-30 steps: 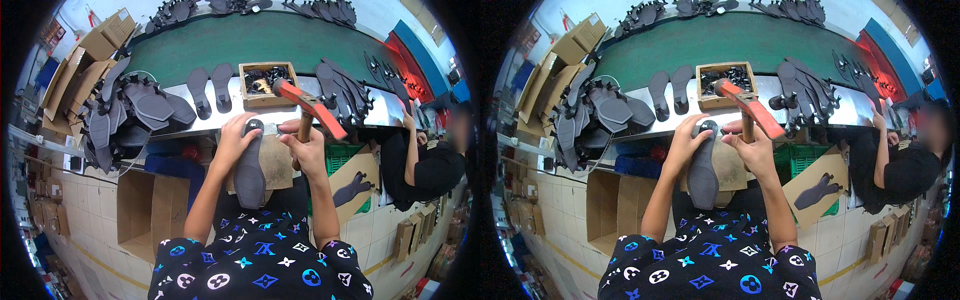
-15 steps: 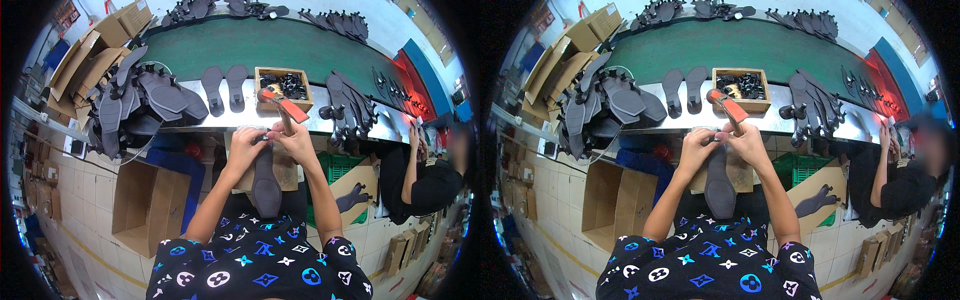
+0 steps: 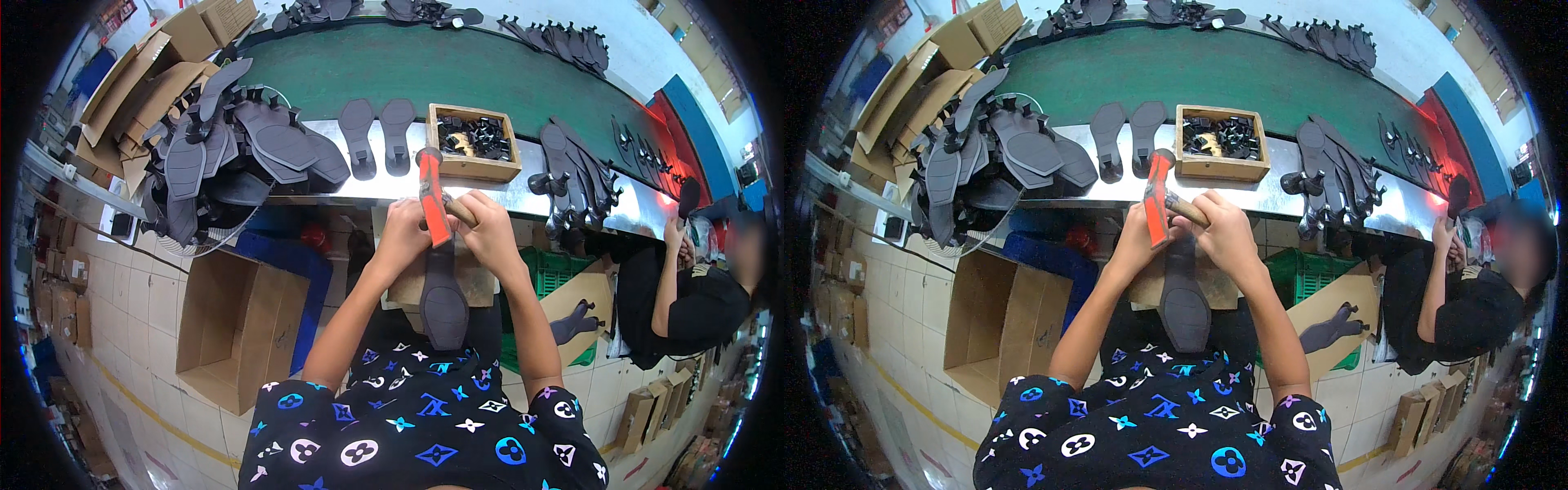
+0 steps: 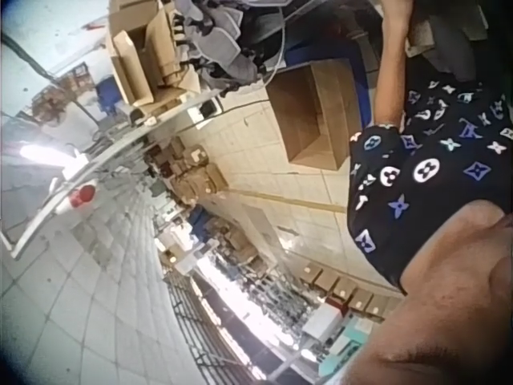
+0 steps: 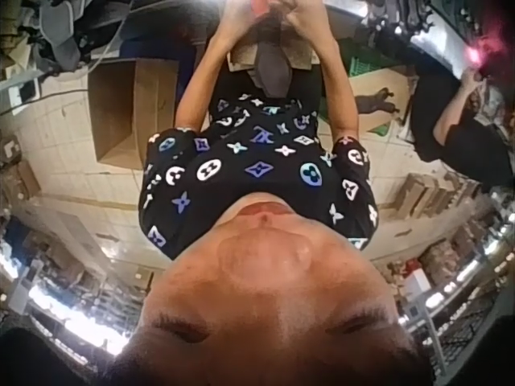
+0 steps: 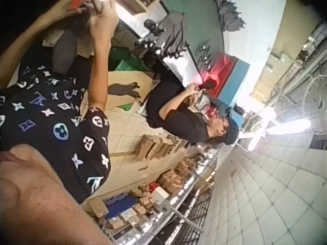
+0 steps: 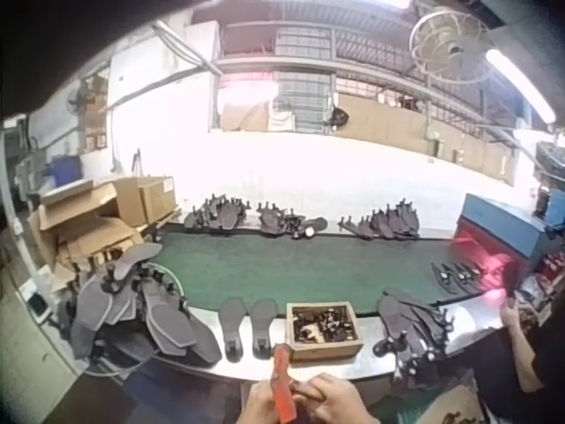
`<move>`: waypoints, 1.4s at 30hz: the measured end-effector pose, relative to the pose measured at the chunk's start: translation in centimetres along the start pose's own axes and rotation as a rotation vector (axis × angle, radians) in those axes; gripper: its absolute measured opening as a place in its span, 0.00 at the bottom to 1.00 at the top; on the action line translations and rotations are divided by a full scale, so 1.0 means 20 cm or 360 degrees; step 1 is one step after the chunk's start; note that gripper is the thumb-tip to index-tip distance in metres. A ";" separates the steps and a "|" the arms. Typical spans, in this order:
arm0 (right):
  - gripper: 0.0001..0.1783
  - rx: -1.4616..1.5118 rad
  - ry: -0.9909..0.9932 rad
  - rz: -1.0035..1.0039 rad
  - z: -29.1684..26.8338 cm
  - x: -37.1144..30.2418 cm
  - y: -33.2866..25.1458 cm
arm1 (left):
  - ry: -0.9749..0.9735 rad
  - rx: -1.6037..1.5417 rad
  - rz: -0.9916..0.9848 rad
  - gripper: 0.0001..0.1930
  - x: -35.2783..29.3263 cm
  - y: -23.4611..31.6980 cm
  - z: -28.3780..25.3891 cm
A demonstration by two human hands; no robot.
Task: Assembling shoe components by attaching plastic clips and using a hammer.
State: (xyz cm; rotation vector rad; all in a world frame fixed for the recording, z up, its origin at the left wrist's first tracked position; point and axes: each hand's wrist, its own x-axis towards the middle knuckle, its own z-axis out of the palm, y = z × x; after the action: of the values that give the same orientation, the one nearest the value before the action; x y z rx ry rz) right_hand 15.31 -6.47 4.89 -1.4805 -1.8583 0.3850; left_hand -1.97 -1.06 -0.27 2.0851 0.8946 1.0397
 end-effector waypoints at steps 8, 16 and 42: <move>0.11 0.0673 0.0029 0.0467 0.04 0.01 0.08 | -0.0034 -0.0065 0.0134 0.14 0.02 -0.07 0.01; 0.10 0.0493 0.0023 0.0249 0.01 0.02 0.03 | -0.0030 -0.0106 0.0108 0.14 0.02 -0.09 0.01; 0.21 0.0355 0.0114 0.0508 -0.18 -0.42 -0.41 | -0.0389 -0.0784 -0.0387 0.14 0.07 -0.06 -0.07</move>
State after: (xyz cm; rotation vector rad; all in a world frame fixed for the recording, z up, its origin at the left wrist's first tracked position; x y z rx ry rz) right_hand 12.60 -17.52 9.59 -1.6125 -1.4709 0.6588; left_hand -2.79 0.93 0.07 1.6025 0.6666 0.7618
